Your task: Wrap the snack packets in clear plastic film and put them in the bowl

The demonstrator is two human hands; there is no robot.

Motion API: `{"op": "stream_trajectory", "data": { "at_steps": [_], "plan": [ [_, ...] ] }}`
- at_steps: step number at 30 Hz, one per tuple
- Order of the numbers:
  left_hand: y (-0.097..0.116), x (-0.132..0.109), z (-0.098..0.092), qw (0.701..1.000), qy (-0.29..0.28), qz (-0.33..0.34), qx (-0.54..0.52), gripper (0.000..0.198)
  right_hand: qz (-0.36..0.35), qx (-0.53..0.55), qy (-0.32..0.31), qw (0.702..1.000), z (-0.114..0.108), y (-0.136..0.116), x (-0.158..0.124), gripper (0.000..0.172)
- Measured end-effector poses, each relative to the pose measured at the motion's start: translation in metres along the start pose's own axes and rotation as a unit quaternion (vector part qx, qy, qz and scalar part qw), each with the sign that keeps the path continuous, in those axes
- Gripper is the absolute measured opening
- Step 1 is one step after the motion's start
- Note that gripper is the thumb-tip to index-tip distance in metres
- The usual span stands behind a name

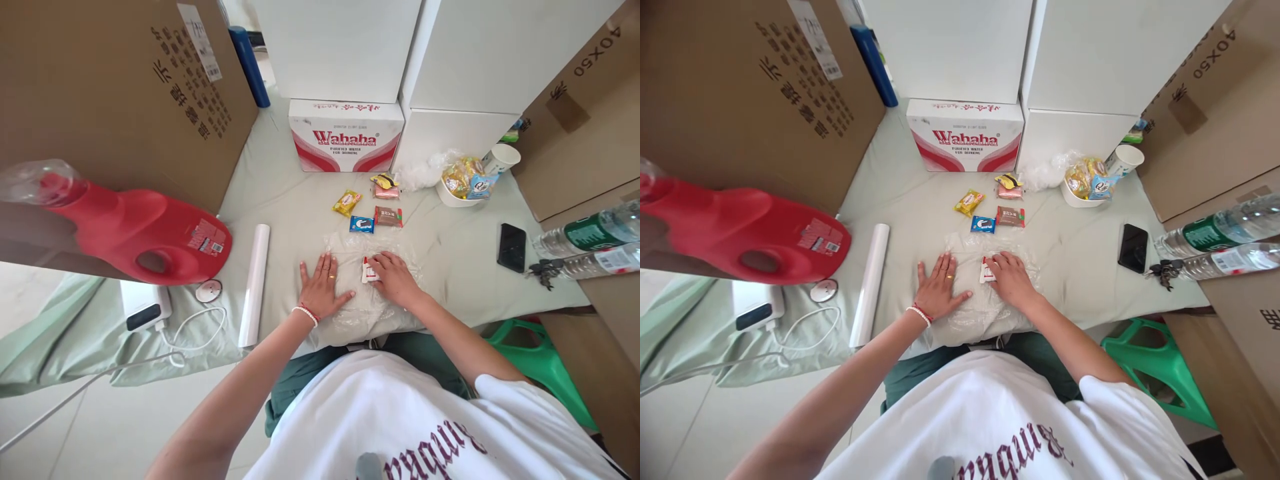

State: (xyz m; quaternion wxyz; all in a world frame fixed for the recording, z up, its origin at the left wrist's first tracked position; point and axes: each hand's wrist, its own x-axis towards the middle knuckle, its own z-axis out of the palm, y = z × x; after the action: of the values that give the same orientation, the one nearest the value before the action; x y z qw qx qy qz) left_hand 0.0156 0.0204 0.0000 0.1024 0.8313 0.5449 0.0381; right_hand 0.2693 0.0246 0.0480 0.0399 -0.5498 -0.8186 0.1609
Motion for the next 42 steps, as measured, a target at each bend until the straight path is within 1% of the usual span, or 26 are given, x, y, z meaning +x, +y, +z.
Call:
{"op": "stream_trajectory", "data": {
  "at_steps": [2,5,7,9,11,12,13,15,16,18,19,21,23,24,25,26,28,29,31,33,34,35,37,38,40,42],
  "plan": [
    [0.000,0.000,-0.001,1.000,-0.005,-0.009,0.010,0.104,0.002,-0.008,-0.008,1.000,0.003,0.010,-0.003,0.062],
    [0.000,-0.001,-0.002,0.999,-0.016,-0.018,0.024,0.104,0.014,-0.005,-0.006,1.000,0.002,0.033,-0.017,0.062],
    [-0.001,-0.001,-0.002,0.999,-0.024,-0.019,0.030,0.104,0.045,-0.013,-0.001,0.999,-0.002,0.051,-0.029,0.062],
    [-0.001,0.000,-0.003,0.999,-0.032,-0.020,0.032,0.105,0.093,-0.029,0.010,0.995,-0.011,0.068,-0.039,0.060],
    [-0.001,0.000,-0.003,0.998,-0.039,-0.022,0.031,0.107,0.132,-0.036,0.036,0.990,-0.022,0.078,-0.043,0.058],
    [-0.001,0.000,-0.004,0.998,-0.042,-0.023,0.030,0.108,0.132,-0.029,0.056,0.989,-0.028,0.079,-0.042,0.058],
    [-0.001,0.001,-0.004,0.998,-0.044,-0.023,0.028,0.109,0.115,-0.015,0.075,0.990,-0.033,0.077,-0.039,0.057],
    [-0.001,0.001,-0.004,0.999,-0.044,-0.023,0.022,0.109,0.045,0.019,0.101,0.994,-0.038,0.063,-0.028,0.057],
    [-0.001,0.001,-0.004,0.999,-0.042,-0.022,0.019,0.108,0.005,0.034,0.100,0.994,-0.038,0.053,-0.020,0.057],
    [-0.002,0.002,-0.003,0.999,-0.031,-0.017,0.008,0.107,-0.052,0.045,0.066,0.995,-0.030,0.029,-0.004,0.057],
    [-0.004,0.001,-0.003,1.000,-0.019,-0.015,0.000,0.107,-0.066,0.043,0.038,0.996,-0.023,0.018,0.003,0.057],
    [-0.008,-0.003,-0.002,1.000,0.021,-0.011,-0.013,0.103,-0.073,0.037,-0.013,0.997,-0.009,0.002,0.013,0.058],
    [-0.014,-0.011,-0.001,0.998,0.065,0.013,-0.020,0.088,-0.080,0.045,-0.020,0.996,0.002,-0.004,0.010,0.059],
    [-0.018,-0.017,-0.002,0.996,0.076,0.037,-0.023,0.077,-0.089,0.060,-0.001,0.994,0.005,-0.002,0.002,0.057],
    [-0.023,-0.024,-0.002,0.994,0.074,0.071,-0.029,0.066,-0.100,0.080,0.031,0.991,0.006,0.001,-0.008,0.055],
    [-0.027,-0.031,-0.003,0.991,0.059,0.109,-0.041,0.061,-0.112,0.103,0.066,0.986,0.006,0.007,-0.022,0.051],
    [-0.036,-0.046,-0.006,0.982,0.011,0.172,-0.077,0.065,-0.126,0.142,0.120,0.975,0.006,0.022,-0.056,0.043],
    [-0.040,-0.053,-0.007,0.977,-0.011,0.191,-0.097,0.068,-0.127,0.151,0.127,0.972,0.007,0.029,-0.073,0.041],
    [-0.043,-0.064,-0.010,0.970,-0.036,0.207,-0.123,0.074,-0.126,0.148,0.115,0.974,0.014,0.041,-0.103,0.040],
    [-0.041,-0.070,-0.009,0.969,-0.040,0.208,-0.125,0.079,-0.114,0.137,0.111,0.978,0.025,0.049,-0.122,0.035],
    [-0.038,-0.071,-0.008,0.970,-0.037,0.205,-0.122,0.074,-0.105,0.134,0.119,0.978,0.030,0.051,-0.126,0.030],
    [-0.034,-0.071,-0.006,0.972,-0.032,0.200,-0.121,0.064,-0.096,0.133,0.129,0.978,0.035,0.053,-0.127,0.027],
    [-0.026,-0.067,-0.003,0.975,-0.010,0.180,-0.132,0.036,-0.089,0.140,0.132,0.977,0.037,0.055,-0.121,0.028],
    [-0.022,-0.063,-0.002,0.975,0.004,0.167,-0.146,0.030,-0.093,0.147,0.120,0.977,0.035,0.056,-0.114,0.029],
    [-0.017,-0.053,-0.004,0.974,0.029,0.130,-0.181,0.030,-0.108,0.165,0.086,0.977,0.023,0.058,-0.098,0.031],
    [-0.016,-0.038,-0.009,0.976,0.044,0.069,-0.200,0.031,-0.104,0.188,0.058,0.975,0.005,0.062,-0.079,0.031]
  ]
}}
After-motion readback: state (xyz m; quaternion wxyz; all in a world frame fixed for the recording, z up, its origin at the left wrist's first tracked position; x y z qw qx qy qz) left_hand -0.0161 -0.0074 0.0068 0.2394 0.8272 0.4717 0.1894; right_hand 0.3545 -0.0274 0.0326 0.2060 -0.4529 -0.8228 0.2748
